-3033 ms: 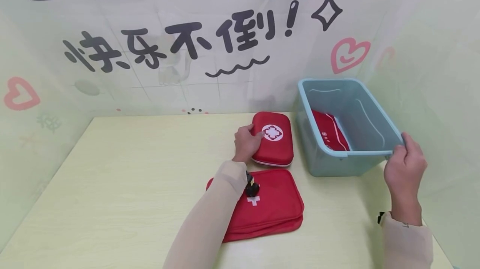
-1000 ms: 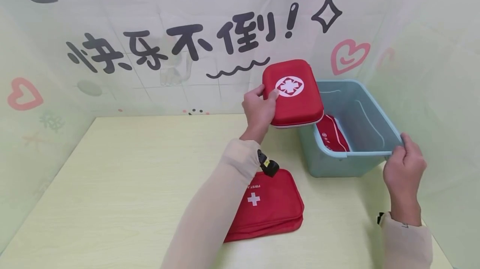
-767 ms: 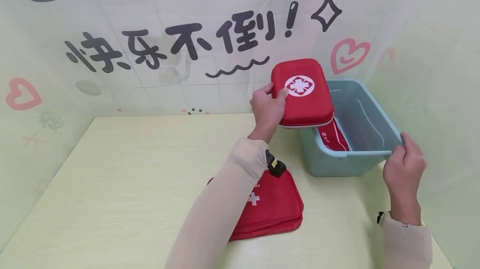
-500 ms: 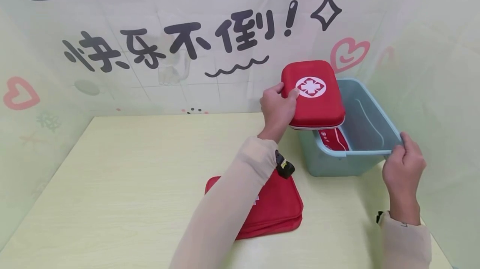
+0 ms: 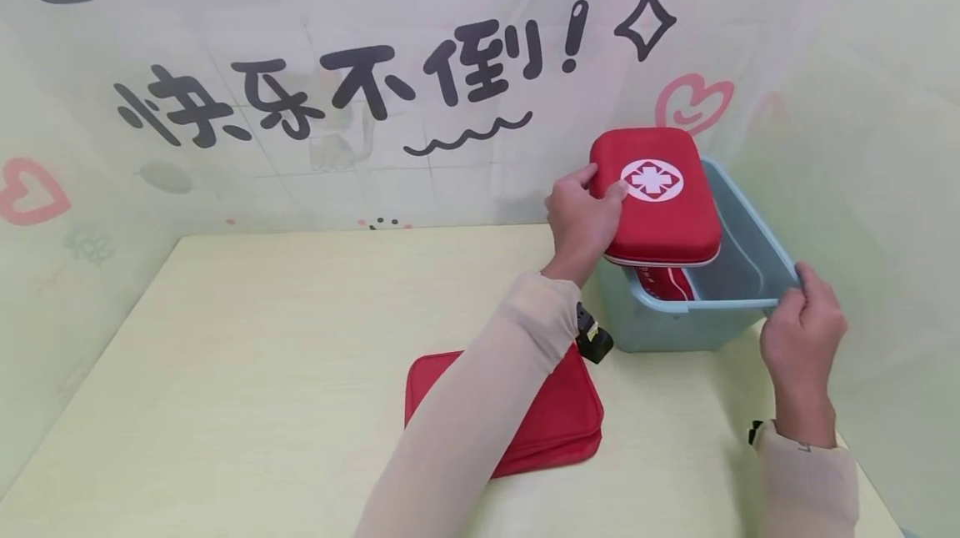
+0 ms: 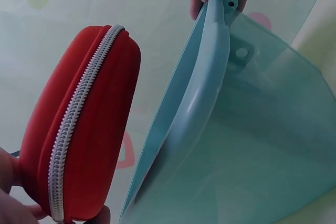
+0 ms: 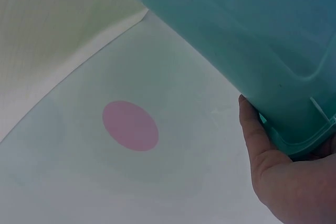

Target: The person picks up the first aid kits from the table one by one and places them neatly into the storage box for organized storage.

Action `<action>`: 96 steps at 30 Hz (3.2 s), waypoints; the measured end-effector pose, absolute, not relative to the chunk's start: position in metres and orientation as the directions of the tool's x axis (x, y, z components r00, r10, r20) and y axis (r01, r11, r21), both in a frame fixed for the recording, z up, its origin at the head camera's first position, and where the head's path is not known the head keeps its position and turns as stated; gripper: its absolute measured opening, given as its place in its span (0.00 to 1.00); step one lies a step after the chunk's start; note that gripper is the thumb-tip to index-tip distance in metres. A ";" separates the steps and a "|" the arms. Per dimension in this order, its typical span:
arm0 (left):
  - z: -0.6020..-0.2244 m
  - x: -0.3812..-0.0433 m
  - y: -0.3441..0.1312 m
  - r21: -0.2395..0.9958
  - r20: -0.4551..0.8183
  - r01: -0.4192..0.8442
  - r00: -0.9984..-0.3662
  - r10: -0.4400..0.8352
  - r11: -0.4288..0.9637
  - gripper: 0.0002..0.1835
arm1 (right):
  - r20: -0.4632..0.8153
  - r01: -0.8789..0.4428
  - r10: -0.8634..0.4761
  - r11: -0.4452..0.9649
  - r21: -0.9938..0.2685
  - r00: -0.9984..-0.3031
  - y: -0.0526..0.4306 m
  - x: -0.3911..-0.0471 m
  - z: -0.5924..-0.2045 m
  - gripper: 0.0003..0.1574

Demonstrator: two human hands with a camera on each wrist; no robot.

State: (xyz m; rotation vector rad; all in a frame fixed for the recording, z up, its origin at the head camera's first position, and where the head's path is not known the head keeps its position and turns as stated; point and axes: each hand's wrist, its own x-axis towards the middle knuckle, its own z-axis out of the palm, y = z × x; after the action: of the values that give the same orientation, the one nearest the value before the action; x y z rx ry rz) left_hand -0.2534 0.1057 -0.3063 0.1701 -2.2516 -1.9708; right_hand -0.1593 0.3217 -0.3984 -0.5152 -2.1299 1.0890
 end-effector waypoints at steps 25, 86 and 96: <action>-0.312 -0.246 0.142 0.976 0.068 0.033 -0.985 -0.157 0.216 0.30 | 0.378 0.047 0.598 0.573 -0.818 -0.707 0.320 -0.162 -0.401 0.31; -0.339 -0.251 0.135 0.920 0.277 0.280 -0.959 0.050 0.273 0.31 | 0.399 0.011 0.587 0.570 -0.821 -0.704 0.319 -0.162 -0.399 0.31; -0.337 -0.253 0.112 0.930 0.277 0.271 -0.961 0.009 0.250 0.28 | 0.371 0.030 0.588 0.559 -0.829 -0.719 0.319 -0.161 -0.398 0.31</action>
State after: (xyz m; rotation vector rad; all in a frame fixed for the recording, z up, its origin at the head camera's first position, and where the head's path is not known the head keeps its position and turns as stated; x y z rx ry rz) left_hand -0.2529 0.1122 -0.3374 -0.2625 -2.3043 -1.7827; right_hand -0.1612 0.3194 -0.3976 -0.4938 -2.1535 1.1279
